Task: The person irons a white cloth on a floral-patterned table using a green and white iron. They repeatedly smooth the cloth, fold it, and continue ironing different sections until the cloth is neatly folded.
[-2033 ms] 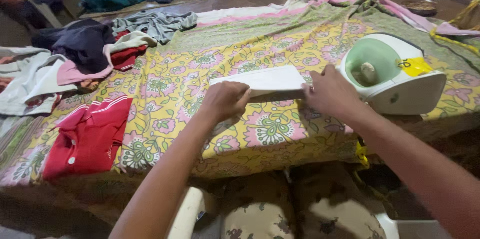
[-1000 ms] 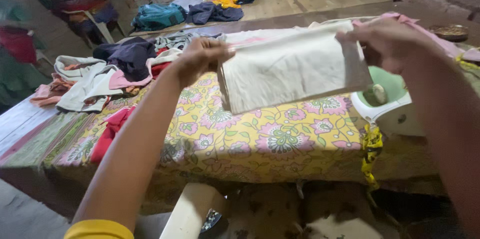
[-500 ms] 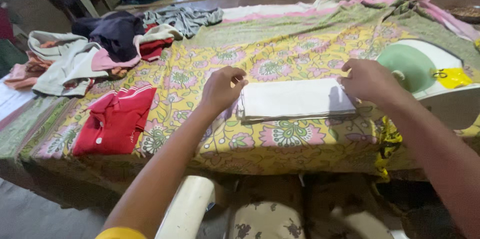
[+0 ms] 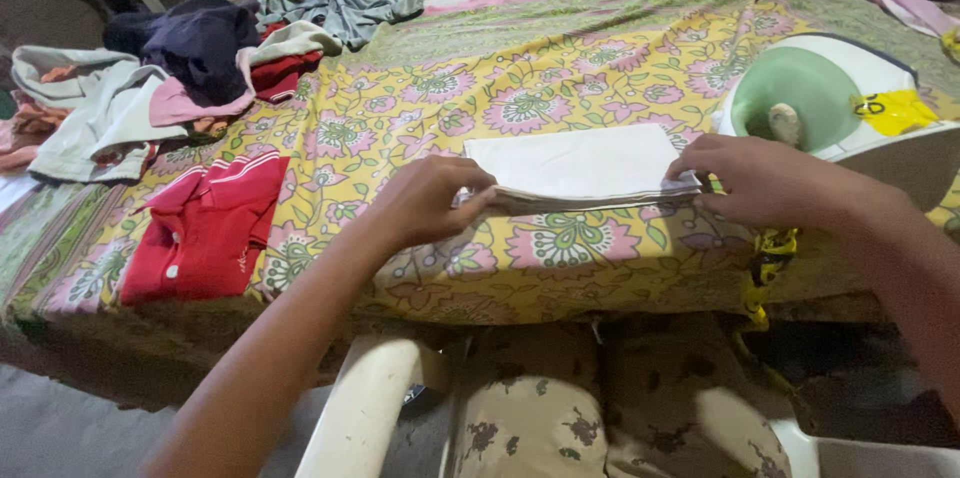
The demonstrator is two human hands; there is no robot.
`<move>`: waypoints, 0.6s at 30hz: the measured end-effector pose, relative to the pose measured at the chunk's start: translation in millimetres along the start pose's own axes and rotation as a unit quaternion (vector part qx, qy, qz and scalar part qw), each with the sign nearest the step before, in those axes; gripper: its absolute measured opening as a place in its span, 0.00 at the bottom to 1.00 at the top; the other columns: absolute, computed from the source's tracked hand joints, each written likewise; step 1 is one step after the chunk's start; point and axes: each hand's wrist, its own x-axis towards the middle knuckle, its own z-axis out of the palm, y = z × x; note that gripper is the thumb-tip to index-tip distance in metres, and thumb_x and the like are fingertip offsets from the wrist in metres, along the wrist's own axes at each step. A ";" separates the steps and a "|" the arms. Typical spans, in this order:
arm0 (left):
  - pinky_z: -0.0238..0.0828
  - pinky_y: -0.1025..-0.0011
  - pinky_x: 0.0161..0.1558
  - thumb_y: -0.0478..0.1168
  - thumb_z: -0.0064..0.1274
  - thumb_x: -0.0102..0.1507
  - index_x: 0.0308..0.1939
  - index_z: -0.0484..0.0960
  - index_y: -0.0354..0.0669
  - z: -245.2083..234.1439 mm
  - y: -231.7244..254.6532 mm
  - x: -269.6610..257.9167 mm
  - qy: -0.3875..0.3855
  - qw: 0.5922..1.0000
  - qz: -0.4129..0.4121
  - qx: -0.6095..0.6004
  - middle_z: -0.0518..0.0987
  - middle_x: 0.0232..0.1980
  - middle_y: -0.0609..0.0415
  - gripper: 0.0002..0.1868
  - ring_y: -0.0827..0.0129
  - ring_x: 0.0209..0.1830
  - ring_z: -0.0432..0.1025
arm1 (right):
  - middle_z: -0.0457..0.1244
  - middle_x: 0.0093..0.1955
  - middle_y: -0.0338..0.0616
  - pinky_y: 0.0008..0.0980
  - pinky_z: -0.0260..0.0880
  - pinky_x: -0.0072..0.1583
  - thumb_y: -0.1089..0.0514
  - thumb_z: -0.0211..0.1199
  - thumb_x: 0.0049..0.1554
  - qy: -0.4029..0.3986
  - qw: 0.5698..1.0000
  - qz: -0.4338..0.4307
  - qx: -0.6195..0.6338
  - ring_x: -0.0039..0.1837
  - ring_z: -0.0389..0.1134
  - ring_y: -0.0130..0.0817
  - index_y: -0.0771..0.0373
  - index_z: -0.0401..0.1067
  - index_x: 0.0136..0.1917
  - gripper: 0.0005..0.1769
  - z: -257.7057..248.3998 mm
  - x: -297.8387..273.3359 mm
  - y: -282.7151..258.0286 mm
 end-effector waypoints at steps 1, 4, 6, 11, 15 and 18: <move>0.76 0.62 0.41 0.44 0.54 0.65 0.43 0.88 0.47 -0.5 -2.6 4.4 -0.020 0.999 -0.029 -0.014 0.86 0.39 0.52 0.10 0.58 0.36 0.81 | 0.67 0.57 0.42 0.40 0.69 0.63 0.58 0.66 0.53 0.011 1.000 -0.001 0.003 0.61 0.70 0.42 0.53 0.75 0.62 0.21 2.1 -0.2 1.3; 0.76 0.62 0.39 0.43 0.56 0.64 0.44 0.88 0.45 1.0 -12.4 9.6 0.005 0.999 -0.025 -0.030 0.86 0.37 0.50 0.10 0.58 0.33 0.81 | 0.69 0.55 0.43 0.40 0.70 0.62 0.58 0.65 0.54 0.036 0.999 -0.028 -0.008 0.59 0.71 0.42 0.56 0.77 0.57 0.16 5.3 0.5 4.7; 0.76 0.61 0.38 0.41 0.57 0.63 0.44 0.89 0.43 0.6 -21.0 12.1 0.040 0.999 0.018 -0.020 0.86 0.37 0.48 0.10 0.58 0.34 0.80 | 0.69 0.55 0.43 0.40 0.71 0.61 0.58 0.65 0.55 0.053 0.998 -0.040 -0.013 0.58 0.72 0.42 0.57 0.77 0.55 0.14 5.8 2.0 5.9; 0.77 0.66 0.35 0.38 0.53 0.65 0.46 0.87 0.45 -5.1 -38.7 32.3 0.052 0.993 0.095 0.044 0.85 0.37 0.52 0.09 0.63 0.29 0.79 | 0.73 0.53 0.42 0.39 0.76 0.56 0.56 0.66 0.59 0.085 0.995 0.047 0.008 0.49 0.76 0.38 0.56 0.80 0.56 0.12 8.3 2.1 6.0; 0.76 0.66 0.36 0.36 0.56 0.70 0.43 0.85 0.42 -22.8 -40.5 48.7 0.128 0.963 0.168 0.168 0.84 0.36 0.51 0.04 0.62 0.28 0.78 | 0.74 0.46 0.48 0.36 0.77 0.46 0.59 0.66 0.58 0.206 0.974 0.050 0.078 0.44 0.76 0.35 0.60 0.81 0.57 0.14 1.6 6.4 1.5; 0.75 0.62 0.35 0.35 0.60 0.66 0.41 0.85 0.40 -36.2 -37.5 46.7 0.186 0.947 0.164 0.205 0.84 0.36 0.49 0.02 0.57 0.28 0.77 | 0.74 0.42 0.49 0.35 0.76 0.42 0.58 0.65 0.60 0.208 0.956 0.118 0.172 0.41 0.76 0.34 0.61 0.79 0.61 0.15 -4.3 12.3 -3.2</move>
